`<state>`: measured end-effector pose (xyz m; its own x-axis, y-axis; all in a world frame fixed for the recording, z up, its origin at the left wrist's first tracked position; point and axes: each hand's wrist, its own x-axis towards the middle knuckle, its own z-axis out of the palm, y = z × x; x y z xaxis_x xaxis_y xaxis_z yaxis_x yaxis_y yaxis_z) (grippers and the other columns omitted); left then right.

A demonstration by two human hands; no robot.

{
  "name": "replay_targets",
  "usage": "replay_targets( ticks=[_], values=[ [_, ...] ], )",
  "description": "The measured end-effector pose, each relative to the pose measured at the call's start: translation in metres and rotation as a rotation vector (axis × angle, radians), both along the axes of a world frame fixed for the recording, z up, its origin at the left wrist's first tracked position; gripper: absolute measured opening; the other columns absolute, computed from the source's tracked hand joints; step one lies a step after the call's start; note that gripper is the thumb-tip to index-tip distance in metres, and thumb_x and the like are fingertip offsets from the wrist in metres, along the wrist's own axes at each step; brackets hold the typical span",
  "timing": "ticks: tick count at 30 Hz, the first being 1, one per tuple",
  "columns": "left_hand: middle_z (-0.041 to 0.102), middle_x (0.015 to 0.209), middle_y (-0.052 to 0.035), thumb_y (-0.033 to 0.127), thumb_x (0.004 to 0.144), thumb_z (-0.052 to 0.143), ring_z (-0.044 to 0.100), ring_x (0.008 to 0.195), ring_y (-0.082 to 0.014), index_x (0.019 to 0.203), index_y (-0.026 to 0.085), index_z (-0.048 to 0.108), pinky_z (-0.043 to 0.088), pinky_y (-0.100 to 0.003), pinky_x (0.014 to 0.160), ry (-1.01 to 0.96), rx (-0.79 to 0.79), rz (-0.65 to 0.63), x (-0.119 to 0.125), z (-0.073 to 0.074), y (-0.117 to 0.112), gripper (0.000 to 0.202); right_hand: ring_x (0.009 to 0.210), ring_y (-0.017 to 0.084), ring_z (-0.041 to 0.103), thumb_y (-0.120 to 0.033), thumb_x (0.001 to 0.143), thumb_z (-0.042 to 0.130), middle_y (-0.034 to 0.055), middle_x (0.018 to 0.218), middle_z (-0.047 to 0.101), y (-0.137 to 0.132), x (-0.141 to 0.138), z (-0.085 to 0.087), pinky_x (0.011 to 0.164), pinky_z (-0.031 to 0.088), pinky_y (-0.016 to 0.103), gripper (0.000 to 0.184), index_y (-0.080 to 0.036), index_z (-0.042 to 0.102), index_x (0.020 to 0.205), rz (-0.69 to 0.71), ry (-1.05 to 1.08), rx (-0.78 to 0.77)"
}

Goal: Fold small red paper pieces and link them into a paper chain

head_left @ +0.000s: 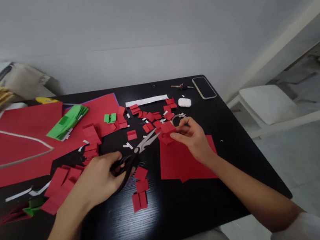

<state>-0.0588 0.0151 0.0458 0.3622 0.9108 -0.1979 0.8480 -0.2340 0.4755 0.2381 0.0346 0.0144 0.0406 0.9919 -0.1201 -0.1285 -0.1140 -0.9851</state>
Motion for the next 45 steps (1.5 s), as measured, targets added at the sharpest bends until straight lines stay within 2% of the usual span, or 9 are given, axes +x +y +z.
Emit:
replay_targets(
  ticks=[6, 15, 23, 28, 45],
  values=[
    [0.065, 0.068, -0.0008, 0.042, 0.087, 0.059, 0.058, 0.06, -0.0199, 0.071, 0.024, 0.055, 0.033, -0.03, 0.057, 0.106, -0.058, -0.057, -0.002, -0.003, 0.001, 0.024, 0.075, 0.019, 0.068, -0.034, 0.074, 0.085, -0.0012, 0.083, 0.068, -0.002, -0.001, 0.0, 0.074, 0.054, 0.038, 0.044, -0.027, 0.046, 0.093, 0.049, -0.086, 0.022],
    [0.063, 0.065, -0.0001, 0.041, 0.087, 0.056, 0.055, 0.057, -0.0175, 0.07, 0.023, 0.056, 0.033, -0.029, 0.057, 0.048, -0.074, -0.091, -0.004, 0.004, 0.002, 0.024, 0.071, 0.017, 0.065, -0.034, 0.074, 0.084, -0.0023, 0.081, 0.066, -0.001, -0.001, -0.001, 0.07, 0.052, 0.037, 0.043, -0.027, 0.046, 0.092, 0.07, -0.1, 0.044],
    [0.064, 0.07, -0.0007, 0.038, 0.086, 0.059, 0.056, 0.062, -0.0185, 0.073, 0.023, 0.055, 0.033, -0.029, 0.059, 0.064, -0.073, -0.106, 0.003, -0.002, 0.0, 0.02, 0.076, 0.018, 0.067, -0.032, 0.079, 0.084, -0.001, 0.086, 0.07, -0.005, -0.003, -0.013, 0.071, 0.051, 0.036, 0.043, -0.027, 0.044, 0.095, 0.161, -0.125, 0.095],
    [0.064, 0.071, -0.0011, 0.037, 0.087, 0.058, 0.056, 0.062, -0.0185, 0.072, 0.023, 0.051, 0.033, -0.029, 0.059, 0.063, -0.072, -0.108, 0.01, 0.0, 0.0, 0.022, 0.077, 0.017, 0.068, -0.03, 0.077, 0.084, -0.0014, 0.087, 0.07, -0.007, -0.005, -0.016, 0.068, 0.049, 0.034, 0.043, -0.026, 0.045, 0.094, 0.179, -0.142, 0.13],
    [0.064, 0.071, -0.0022, 0.033, 0.084, 0.054, 0.056, 0.062, -0.0193, 0.072, 0.022, 0.049, 0.033, -0.03, 0.06, 0.056, -0.067, -0.119, 0.01, -0.003, 0.001, 0.016, 0.084, 0.02, 0.071, -0.03, 0.078, 0.084, -0.0001, 0.089, 0.07, -0.009, -0.007, -0.014, 0.074, 0.056, 0.038, 0.042, -0.027, 0.045, 0.093, 0.176, -0.096, 0.145]
  ],
)
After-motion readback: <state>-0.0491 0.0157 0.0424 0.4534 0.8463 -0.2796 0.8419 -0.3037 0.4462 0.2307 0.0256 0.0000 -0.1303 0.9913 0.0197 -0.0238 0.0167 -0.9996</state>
